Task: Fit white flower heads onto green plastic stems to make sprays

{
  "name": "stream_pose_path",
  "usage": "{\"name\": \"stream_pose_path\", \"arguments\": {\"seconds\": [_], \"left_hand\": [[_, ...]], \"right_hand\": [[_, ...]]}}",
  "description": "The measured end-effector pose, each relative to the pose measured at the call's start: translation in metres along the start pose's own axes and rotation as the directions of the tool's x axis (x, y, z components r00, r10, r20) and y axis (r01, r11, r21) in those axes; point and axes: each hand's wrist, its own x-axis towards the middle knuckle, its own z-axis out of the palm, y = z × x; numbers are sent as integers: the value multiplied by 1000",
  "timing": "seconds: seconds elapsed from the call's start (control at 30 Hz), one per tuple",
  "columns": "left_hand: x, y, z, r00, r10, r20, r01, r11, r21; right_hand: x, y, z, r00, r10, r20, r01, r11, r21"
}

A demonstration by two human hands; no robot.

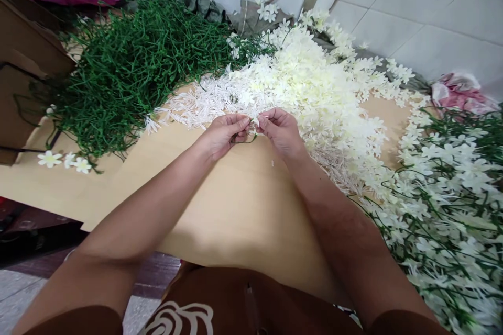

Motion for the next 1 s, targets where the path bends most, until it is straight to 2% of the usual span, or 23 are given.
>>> {"name": "stream_pose_path", "arguments": {"seconds": [0.2,0.33,0.5,0.63,0.8,1.0], "left_hand": [[0,2,2,998,-31,-50,32,999,17],[-1,3,3,995,-48,-88,50,999,19],[-2,3,4,997,-17,-81,22,998,63],[-2,2,5,989,46,-142,-17,980,197],[-1,0,9,979,67,-192,-6,953,302],[-2,1,14,976,59,-210,28,919,392]], "right_hand": [[2,4,-3,1000,-25,7,26,999,-27],[0,1,-2,991,-131,3,130,981,-144],[-4,-1,0,966,-257,27,252,915,-316],[-7,-1,-1,971,-236,49,235,882,-408],[-11,4,-2,984,-173,42,175,898,-403],[-13,14,-1,985,-173,20,168,910,-379]]}}
